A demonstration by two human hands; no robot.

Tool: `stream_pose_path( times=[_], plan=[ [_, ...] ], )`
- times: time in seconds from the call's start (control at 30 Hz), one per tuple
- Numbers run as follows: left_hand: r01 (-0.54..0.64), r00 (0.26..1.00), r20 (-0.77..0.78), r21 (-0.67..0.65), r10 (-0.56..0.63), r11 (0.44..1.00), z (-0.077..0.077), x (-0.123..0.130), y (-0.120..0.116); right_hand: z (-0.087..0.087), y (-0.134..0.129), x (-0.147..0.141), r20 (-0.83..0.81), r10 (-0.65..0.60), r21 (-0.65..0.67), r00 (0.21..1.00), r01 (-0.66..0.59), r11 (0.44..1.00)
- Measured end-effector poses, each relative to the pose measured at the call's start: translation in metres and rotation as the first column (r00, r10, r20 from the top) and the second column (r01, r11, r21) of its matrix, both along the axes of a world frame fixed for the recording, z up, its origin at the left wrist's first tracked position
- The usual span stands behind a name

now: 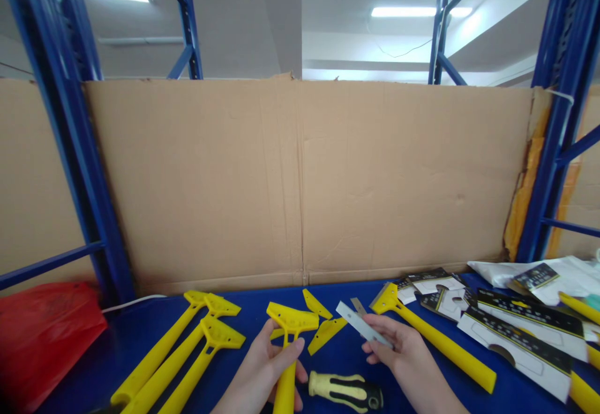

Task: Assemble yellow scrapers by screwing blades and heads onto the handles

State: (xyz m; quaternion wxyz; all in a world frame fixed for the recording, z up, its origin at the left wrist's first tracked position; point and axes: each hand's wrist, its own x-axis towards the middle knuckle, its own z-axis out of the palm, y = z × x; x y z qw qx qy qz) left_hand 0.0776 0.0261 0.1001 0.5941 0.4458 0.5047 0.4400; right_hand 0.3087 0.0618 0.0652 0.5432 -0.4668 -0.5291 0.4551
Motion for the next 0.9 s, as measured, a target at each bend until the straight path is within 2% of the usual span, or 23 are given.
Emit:
stream_pose_path(
  times=[0.3,0.53,0.63,0.73,0.9],
  plan=[
    [0.038,0.997,0.06,-0.003,-0.038,0.999,-0.008,0.003,0.002,0.005,-0.004,-0.002,-0.087,0.053,-0.021,0.995,-0.055,0.998],
    [0.089,0.993,0.074,0.006,-0.089,0.996,-0.011,0.006,0.004,0.005,-0.007,-0.007,-0.091,-0.003,0.005,0.996,0.004,1.0],
    [0.108,0.992,0.066,-0.017,-0.107,0.994,-0.009,0.006,0.003,0.009,-0.009,-0.012,-0.088,-0.029,0.062,0.996,0.034,0.997],
    [0.154,0.987,0.061,-0.028,-0.152,0.988,-0.008,0.005,0.002,0.018,-0.015,-0.02,-0.031,-0.02,0.177,0.999,0.026,0.984],
    [0.219,0.974,0.054,0.041,-0.221,0.975,-0.011,0.007,0.001,0.026,-0.023,-0.028,0.117,-0.011,0.38,0.993,-0.034,0.924]
  ],
)
